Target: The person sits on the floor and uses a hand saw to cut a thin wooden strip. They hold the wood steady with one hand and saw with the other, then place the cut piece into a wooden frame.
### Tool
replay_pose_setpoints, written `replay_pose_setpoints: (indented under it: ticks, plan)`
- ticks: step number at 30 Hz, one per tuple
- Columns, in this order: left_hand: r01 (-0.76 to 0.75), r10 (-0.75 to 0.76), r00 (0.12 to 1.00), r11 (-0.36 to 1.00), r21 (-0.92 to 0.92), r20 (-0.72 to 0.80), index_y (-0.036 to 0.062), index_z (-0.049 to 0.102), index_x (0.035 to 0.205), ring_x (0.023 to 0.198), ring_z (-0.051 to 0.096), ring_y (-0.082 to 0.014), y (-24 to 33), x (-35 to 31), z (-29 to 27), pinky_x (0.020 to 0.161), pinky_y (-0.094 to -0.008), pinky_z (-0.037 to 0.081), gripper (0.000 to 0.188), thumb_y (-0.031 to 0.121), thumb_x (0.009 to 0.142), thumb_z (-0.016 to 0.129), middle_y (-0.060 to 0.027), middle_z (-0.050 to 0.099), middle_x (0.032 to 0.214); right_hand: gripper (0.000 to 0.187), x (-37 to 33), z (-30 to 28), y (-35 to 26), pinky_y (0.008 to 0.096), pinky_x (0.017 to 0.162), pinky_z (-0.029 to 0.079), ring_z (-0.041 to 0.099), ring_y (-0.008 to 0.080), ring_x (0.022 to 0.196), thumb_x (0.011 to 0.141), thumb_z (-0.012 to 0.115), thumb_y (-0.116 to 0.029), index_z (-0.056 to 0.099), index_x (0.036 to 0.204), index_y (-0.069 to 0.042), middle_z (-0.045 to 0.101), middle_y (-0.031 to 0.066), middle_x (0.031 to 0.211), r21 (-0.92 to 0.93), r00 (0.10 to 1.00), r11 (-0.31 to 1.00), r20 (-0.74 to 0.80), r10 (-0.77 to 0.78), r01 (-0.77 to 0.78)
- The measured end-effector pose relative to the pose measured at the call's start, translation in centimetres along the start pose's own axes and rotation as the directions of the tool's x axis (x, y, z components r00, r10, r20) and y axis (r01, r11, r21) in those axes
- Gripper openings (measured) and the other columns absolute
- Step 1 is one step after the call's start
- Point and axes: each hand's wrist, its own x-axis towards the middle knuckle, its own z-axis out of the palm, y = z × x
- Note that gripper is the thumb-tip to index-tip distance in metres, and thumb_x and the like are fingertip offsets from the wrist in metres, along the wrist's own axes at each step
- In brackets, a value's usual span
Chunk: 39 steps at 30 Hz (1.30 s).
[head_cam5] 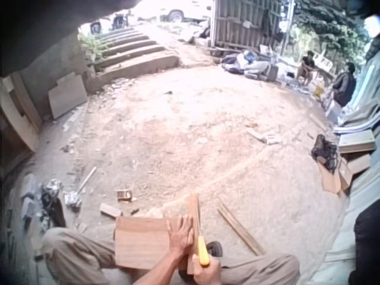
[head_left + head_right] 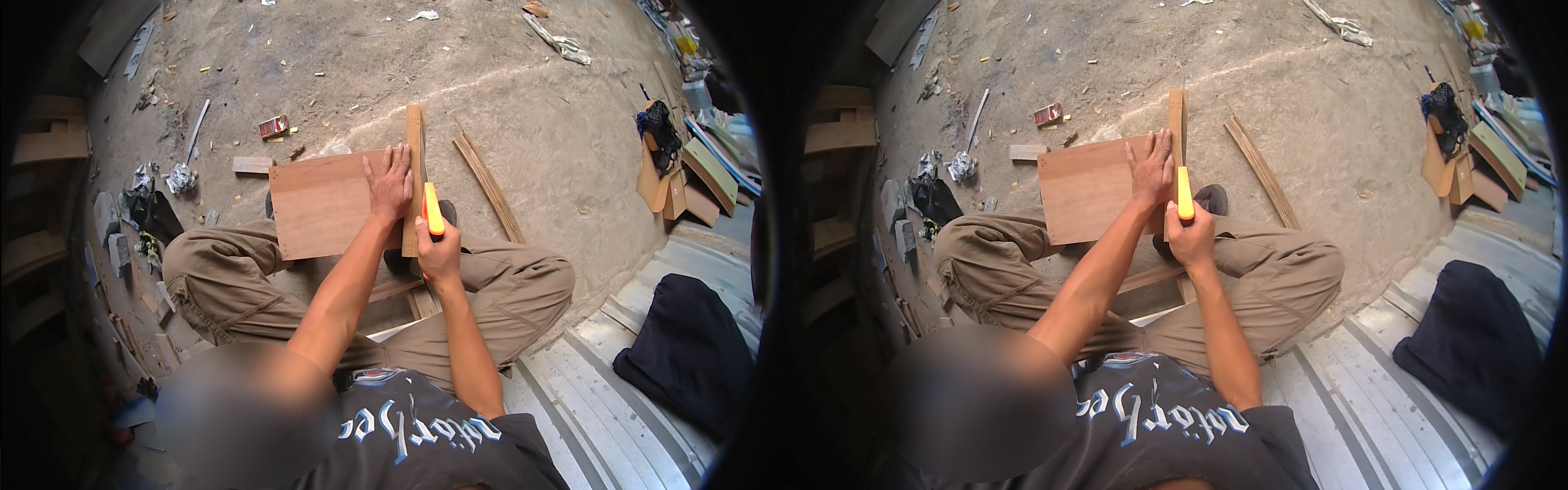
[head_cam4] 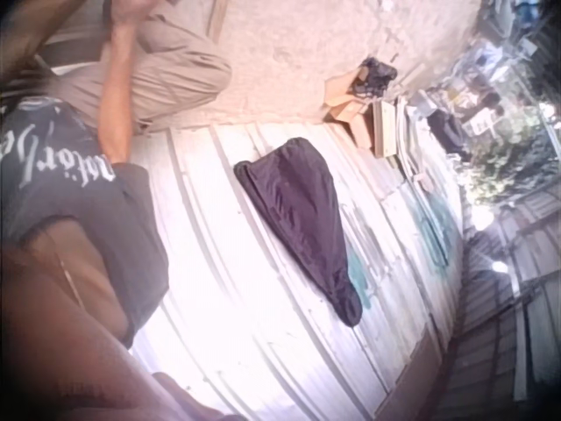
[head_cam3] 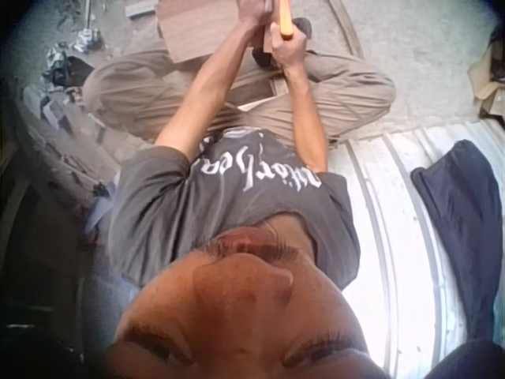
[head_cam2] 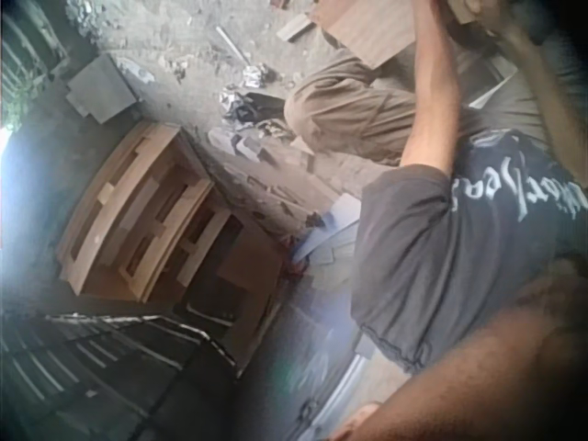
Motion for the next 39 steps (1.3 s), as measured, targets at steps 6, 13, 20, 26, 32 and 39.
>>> replay_pose_setpoints:
  ticks: [6,13,20,26,32,39]
  plan:
    - [0.116,-0.128,0.991,0.956,-0.269,-0.03,0.0082,0.031,0.15,0.145,0.026,-0.0333,1.1,1.3,0.1,0.116,-0.0606,-0.001,0.057,0.019,0.095,0.043,-0.0129,0.038,0.152,0.024,-0.3,2.2,2.8,0.0341,0.052,0.04,0.049,0.0135,0.053,0.089,0.062,-0.017,0.059,0.075,0.003,0.054,0.0097,0.057,0.126,0.998,0.992,-0.065,0.012,-0.004]
    - [0.104,-0.121,0.991,0.961,-0.257,-0.05,0.0046,0.03,0.149,0.144,0.029,-0.0321,-0.2,1.9,0.3,0.117,-0.0572,0.002,0.055,0.021,0.097,0.041,-0.0135,0.041,0.149,0.023,0.4,2.5,0.4,0.0349,0.051,0.039,0.048,0.0156,0.052,0.088,0.063,-0.016,0.058,0.075,0.003,0.053,0.0111,0.056,0.002,0.994,0.998,-0.084,-0.069,0.07]
    - [0.288,-0.303,0.953,0.916,-0.279,-0.011,0.003,0.046,0.139,0.132,0.042,-0.03,0.9,3.4,0.3,0.117,-0.0558,0.009,0.047,0.027,0.099,0.042,-0.0163,0.055,0.131,0.023,0.9,0.3,0.7,0.0321,0.046,0.036,0.041,0.0107,0.049,0.088,0.063,-0.013,0.056,0.073,0.002,0.046,0.006,0.052,-0.029,0.998,0.999,-0.058,-0.037,0.035]
    - [0.222,-0.232,0.964,0.971,-0.082,-0.131,0.0045,0.066,0.104,0.118,0.05,-0.0316,-0.6,4.5,1.3,0.115,-0.0556,0.01,0.037,0.03,0.1,0.04,-0.0143,0.063,0.107,0.023,0.8,0.9,-0.4,0.0319,0.046,0.036,0.041,0.0107,0.048,0.087,0.063,-0.013,0.054,0.071,0.0,0.045,0.0057,0.052,-0.058,0.997,0.997,-0.038,-0.06,0.058]
    - [0.333,-0.349,0.922,0.935,-0.119,-0.168,0.0065,0.07,0.087,0.098,0.056,-0.0304,-0.6,5.9,1.5,0.111,-0.0552,0.017,0.041,0.034,0.098,0.042,-0.0127,0.065,0.093,0.022,1.0,0.7,0.1,0.0313,0.045,0.035,0.042,0.0099,0.047,0.088,0.063,-0.012,0.055,0.072,0.001,0.047,0.0047,0.052,-0.025,1.0,1.0,-0.01,-0.011,0.011]
    - [0.375,-0.379,0.922,0.925,-0.057,-0.08,0.0029,0.068,0.088,0.102,0.057,-0.0307,-1.6,6.7,2.5,0.112,-0.0566,0.014,0.045,0.037,0.099,0.041,-0.0139,0.066,0.096,0.02,0.1,1.5,0.3,0.0326,0.046,0.039,0.046,0.0121,0.046,0.087,0.063,-0.012,0.055,0.074,0.001,0.047,0.0087,0.051,-0.087,0.996,0.992,0.028,-0.089,0.091]
